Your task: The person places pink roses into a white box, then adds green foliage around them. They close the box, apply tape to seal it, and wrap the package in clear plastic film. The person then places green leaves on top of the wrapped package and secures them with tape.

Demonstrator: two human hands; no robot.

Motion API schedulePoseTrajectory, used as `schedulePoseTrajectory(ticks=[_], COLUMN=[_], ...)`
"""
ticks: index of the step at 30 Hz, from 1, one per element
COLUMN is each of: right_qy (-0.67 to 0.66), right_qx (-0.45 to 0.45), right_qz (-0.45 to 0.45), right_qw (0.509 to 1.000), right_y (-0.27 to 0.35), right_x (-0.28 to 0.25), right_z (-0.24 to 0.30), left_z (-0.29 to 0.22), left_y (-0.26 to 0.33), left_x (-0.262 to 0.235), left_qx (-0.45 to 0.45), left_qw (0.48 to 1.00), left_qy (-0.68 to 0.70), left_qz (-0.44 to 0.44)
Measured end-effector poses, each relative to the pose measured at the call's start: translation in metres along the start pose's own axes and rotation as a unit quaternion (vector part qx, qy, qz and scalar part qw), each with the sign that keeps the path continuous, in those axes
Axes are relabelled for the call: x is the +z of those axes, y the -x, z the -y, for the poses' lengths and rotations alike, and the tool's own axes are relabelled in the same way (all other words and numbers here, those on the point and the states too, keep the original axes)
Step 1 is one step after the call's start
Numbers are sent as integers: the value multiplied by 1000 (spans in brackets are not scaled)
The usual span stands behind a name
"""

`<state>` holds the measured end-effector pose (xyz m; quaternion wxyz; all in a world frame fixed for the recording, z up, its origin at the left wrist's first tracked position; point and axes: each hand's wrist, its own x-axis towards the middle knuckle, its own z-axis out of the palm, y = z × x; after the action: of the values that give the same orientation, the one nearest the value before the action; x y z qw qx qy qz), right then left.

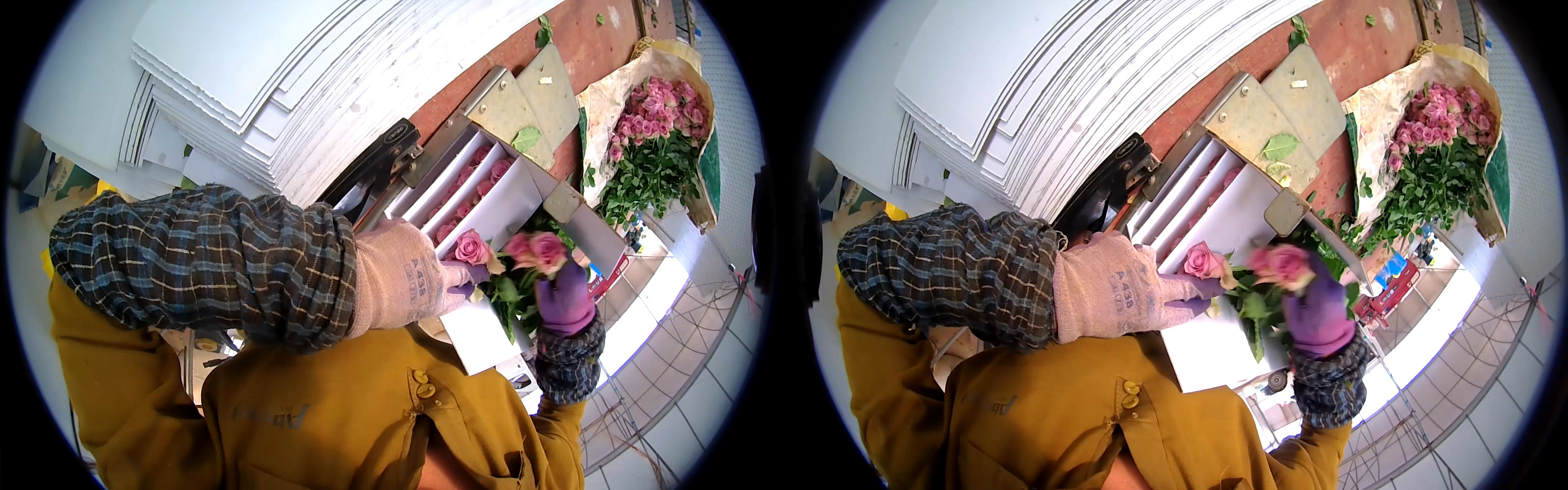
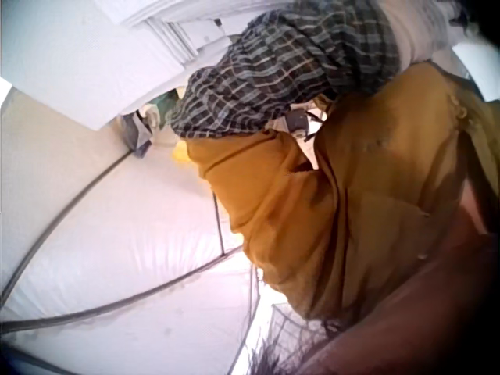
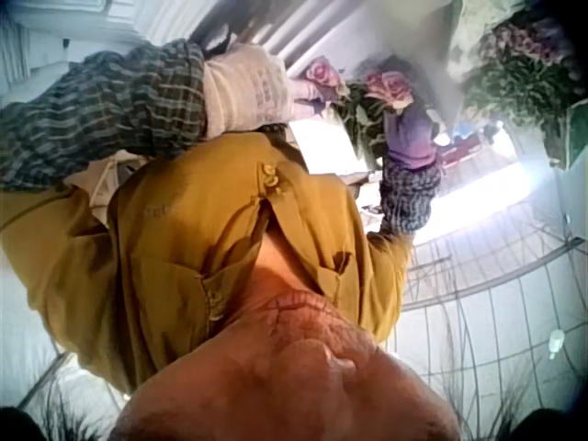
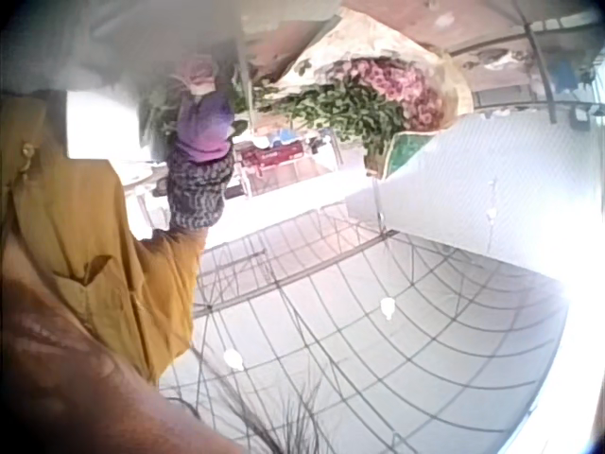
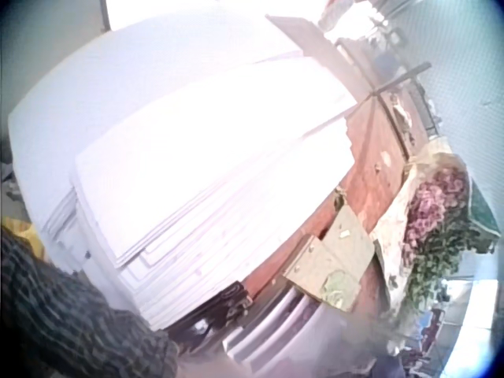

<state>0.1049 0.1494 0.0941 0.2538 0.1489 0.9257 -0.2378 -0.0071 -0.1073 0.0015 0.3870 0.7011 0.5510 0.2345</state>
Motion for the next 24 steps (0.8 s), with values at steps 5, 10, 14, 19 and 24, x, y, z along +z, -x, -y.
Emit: schedulePoseTrajectory(ticks=[5,10,14,19,24], right_qy=[47,-175,-132,-347,-12], right_qx=[17,81,-3,147,-1], right_qz=[-54,50,162,295,87], right_qw=[997,980,978,878,996], right_y=[68,32,-11,9,21], right_x=[-50,-25,11,12,19], right_z=[-48,6,41,13,-15], left_z=[-3,-4,-1,-1,3], left_y=[3,10,6,8,10], left_x=[-25,-27,-19,-24,3], left_qx=[25,11,24,38,61], left_qw=[997,998,999,998,988], left_qy=[19,30,-4,-22,-67], left_qz=[71,55,32,42,-125])
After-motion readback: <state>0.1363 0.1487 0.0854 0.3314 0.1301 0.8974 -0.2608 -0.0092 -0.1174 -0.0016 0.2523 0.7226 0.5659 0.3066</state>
